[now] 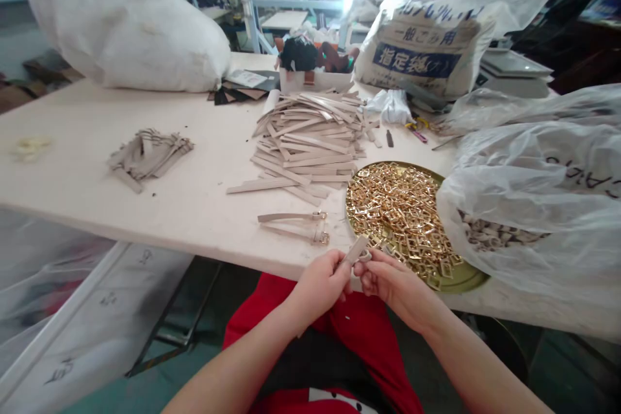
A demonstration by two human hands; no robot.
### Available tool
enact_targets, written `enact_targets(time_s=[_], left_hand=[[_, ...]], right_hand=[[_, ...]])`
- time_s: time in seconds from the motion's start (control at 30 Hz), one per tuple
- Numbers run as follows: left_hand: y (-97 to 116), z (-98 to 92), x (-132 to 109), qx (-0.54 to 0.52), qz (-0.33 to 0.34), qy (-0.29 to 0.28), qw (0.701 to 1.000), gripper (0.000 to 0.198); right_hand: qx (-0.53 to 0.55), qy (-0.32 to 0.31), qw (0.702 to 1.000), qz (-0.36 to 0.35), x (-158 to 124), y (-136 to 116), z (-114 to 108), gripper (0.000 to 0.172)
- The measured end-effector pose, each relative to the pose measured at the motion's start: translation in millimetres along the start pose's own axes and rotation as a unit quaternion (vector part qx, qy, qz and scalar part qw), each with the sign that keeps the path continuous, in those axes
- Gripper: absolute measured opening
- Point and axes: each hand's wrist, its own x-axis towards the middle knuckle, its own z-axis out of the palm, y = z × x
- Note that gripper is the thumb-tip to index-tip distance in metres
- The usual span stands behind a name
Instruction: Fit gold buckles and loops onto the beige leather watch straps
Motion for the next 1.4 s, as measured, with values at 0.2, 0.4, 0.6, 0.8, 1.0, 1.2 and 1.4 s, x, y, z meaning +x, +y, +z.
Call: enact_targets(time_s=[0.2,0.4,0.6,0.8,1.0,1.2,1.4], left_hand=[[5.7,1.9,-0.9,-0.079,-0.073,-0.054,0.993,0.016],[1.8,-1.6,-10.4,-0.006,-0.051,-0.058,0.997,0.016],[-1.7,-6.5,-20.1,0.068,-0.039,-0.075,0.994,0.018],[-1.8,-7.3,-24.9,-0.116,-0.108,-0.149,0.976,0.021],[-7.7,-6.2,-25.0,-0.095,-0.109,-0.149,0.978,0.024],[-7.5,-3.2,-23.0,-0.03,-0.082,-0.142,0.986,0.027],[-11.4,1.2,-25.9,-0.102,-0.084,-0.093,0.987,0.056]], right_hand=[[-0.094,0.036,0.994,-0.051,3.9,11.6,-12.1,0.031],[-0.042,0.08,0.994,-0.057,3.1,15.0,-19.0,0.034],[-0.079,0.105,0.99,-0.055,-1.4,21.7,-18.0,0.034],[-0.082,0.071,0.993,-0.04,-1.0,24.5,-16.1,0.032],[-0.071,0.046,0.996,0.003,1.7,28.0,-21.5,0.032],[-0.126,0.027,0.992,-0.001,0.5,32.3,-16.3,0.031],[-0.071,0.044,0.996,-0.014,1.4,46.1,-2.7,0.033]])
